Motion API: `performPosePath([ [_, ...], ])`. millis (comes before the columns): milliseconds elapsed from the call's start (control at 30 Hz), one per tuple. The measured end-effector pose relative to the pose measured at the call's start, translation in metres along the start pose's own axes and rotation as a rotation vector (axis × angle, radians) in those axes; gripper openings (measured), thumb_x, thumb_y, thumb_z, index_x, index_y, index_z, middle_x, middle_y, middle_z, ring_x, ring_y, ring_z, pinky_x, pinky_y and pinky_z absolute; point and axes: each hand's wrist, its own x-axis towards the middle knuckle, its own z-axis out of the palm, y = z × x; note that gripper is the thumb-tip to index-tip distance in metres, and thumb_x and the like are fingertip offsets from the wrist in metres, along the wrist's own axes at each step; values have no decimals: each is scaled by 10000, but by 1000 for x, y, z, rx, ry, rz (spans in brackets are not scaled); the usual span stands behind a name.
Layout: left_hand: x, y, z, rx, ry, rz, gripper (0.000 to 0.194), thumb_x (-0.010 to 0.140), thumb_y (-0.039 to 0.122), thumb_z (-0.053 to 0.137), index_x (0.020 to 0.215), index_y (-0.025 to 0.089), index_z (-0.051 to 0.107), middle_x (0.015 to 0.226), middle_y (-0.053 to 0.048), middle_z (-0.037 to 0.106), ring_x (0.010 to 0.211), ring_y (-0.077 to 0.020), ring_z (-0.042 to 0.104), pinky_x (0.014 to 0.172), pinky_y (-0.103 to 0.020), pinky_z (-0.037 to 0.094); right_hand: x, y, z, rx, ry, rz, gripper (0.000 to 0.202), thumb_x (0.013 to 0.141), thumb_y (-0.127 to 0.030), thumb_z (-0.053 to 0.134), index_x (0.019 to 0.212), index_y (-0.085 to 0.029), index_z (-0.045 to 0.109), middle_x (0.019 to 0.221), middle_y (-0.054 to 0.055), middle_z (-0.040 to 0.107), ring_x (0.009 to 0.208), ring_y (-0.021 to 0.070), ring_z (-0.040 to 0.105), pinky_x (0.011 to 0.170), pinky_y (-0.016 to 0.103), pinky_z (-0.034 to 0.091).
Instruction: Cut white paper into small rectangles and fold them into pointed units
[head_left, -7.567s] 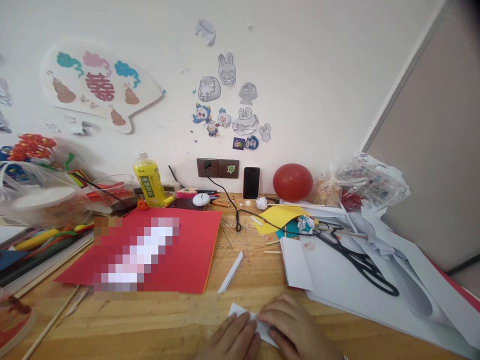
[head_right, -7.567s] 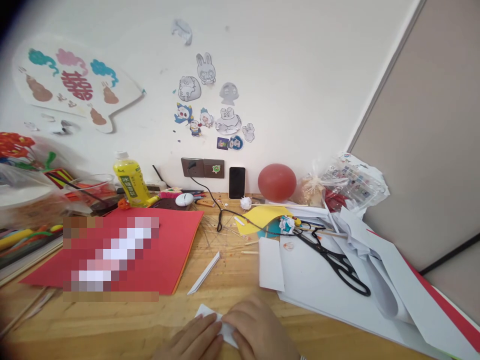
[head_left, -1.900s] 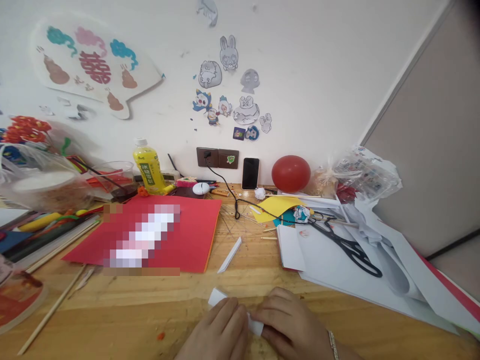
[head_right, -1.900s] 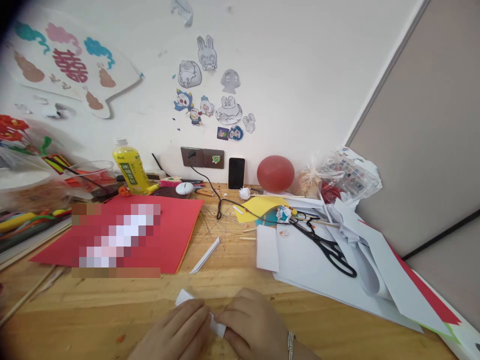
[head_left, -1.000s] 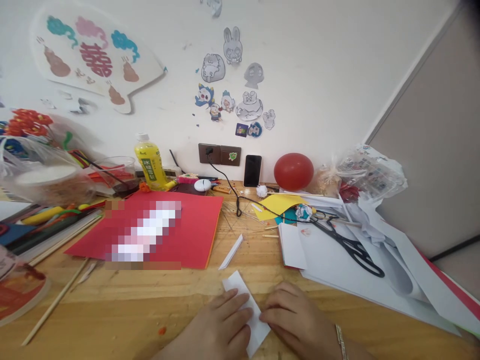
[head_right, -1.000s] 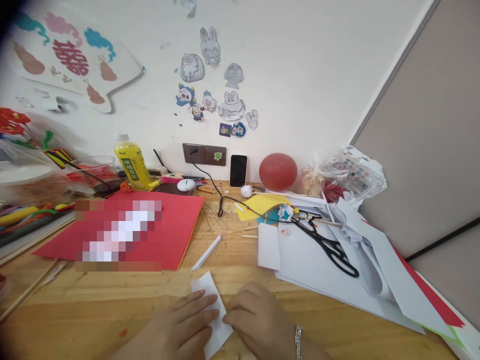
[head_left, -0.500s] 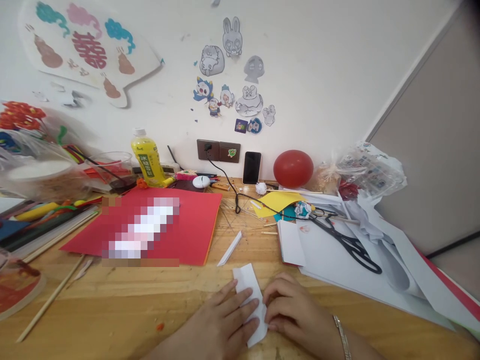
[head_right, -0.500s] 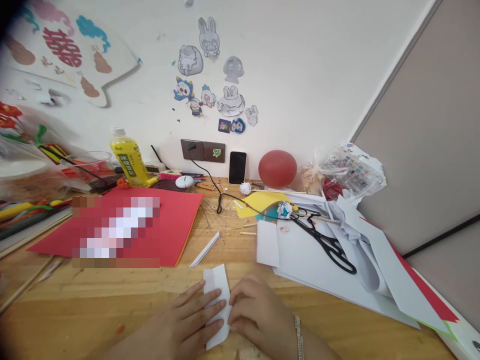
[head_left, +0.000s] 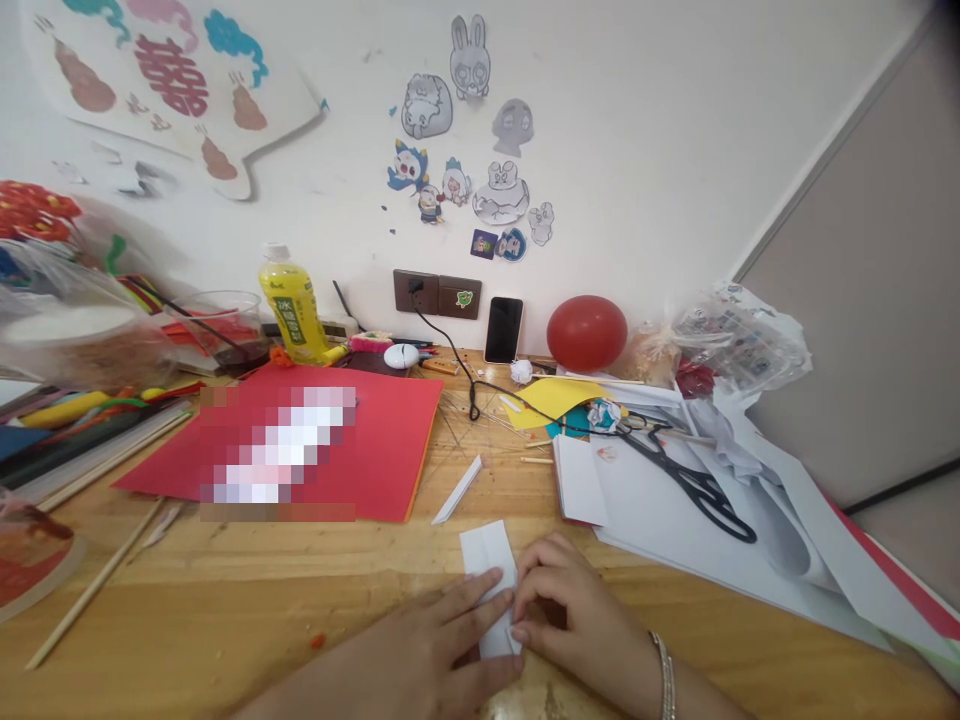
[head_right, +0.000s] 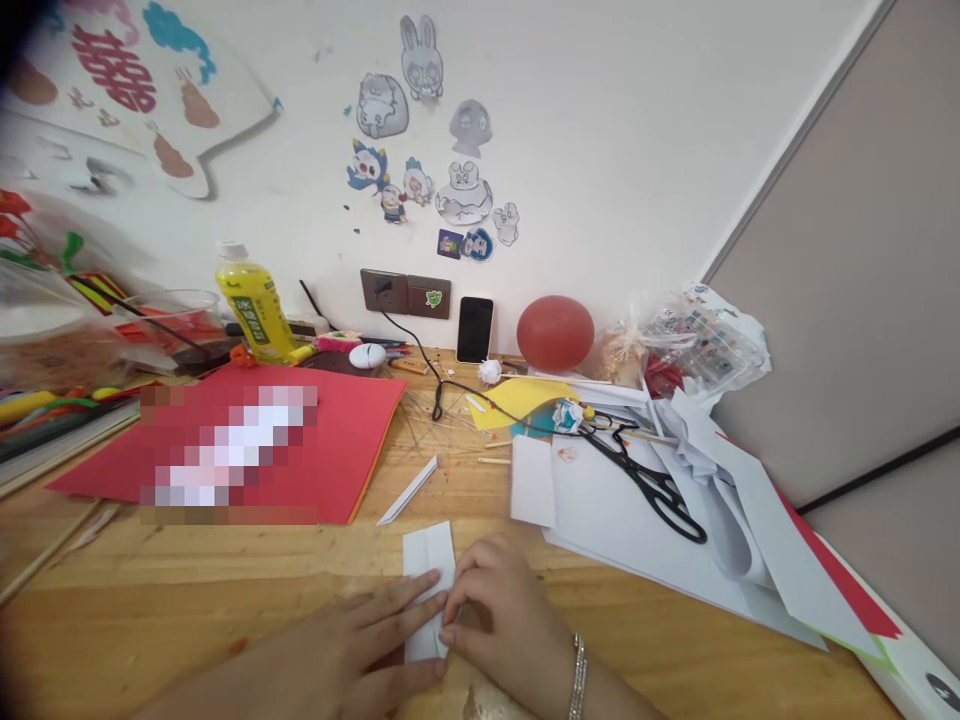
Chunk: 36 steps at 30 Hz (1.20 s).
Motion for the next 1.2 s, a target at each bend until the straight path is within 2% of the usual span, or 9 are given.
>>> performPosePath([
  [200,2,3,-4,34,-46,-21,389,964,264,424,1345,193,452,1404,-83,462,1303,-218,403,1071,-323,325,-1,-5,2,-14,27,57,203,630,5,736,659,-162,624,809,12,555,853,183,519,768,315,407],
  [333,2,4,-5,11,-107,-15,394,969,264,411,1356,195,436,1423,-88,430,1320,-229,372,1081,-336,314,-2,-6,4,-18,41,61,221,638,18,699,655,-176,595,805,1,548,847,177,510,767,309,398],
  [433,3,3,-6,5,-88,-35,391,958,243,436,1346,191,448,1423,-88,431,1325,-218,365,1088,-333,304,-1,-7,5,-26,35,67,225,649,18,675,654,-186,579,807,-5,543,846,178,502,765,312,397],
  [567,4,3,-8,34,-60,-11,391,959,248,427,1342,177,456,1366,-82,506,1292,-213,420,1062,-334,342,-1,-10,4,-32,23,70,240,644,27,675,657,-190,572,817,-3,540,852,184,497,766,318,397],
  [900,3,3,-5,37,-27,-22,377,939,268,475,1310,204,502,1359,-70,515,1279,-208,439,1055,-328,335,0,-10,2,-51,-3,83,231,658,11,706,680,-182,581,816,-3,536,857,186,498,765,323,391],
  [1100,9,3,-11,34,-109,-19,462,857,171,573,1311,181,491,1392,-105,459,1288,-239,424,1038,-348,366,2,-8,1,-32,22,137,239,637,-35,760,695,-192,590,839,-5,539,873,195,498,782,336,392],
  [1200,9,4,-10,27,-153,-32,525,799,127,621,1307,178,497,1399,-137,433,1279,-278,427,1012,-377,402,2,-6,-1,-52,35,144,179,674,-102,756,712,-206,616,845,-5,530,877,198,496,792,345,395],
])
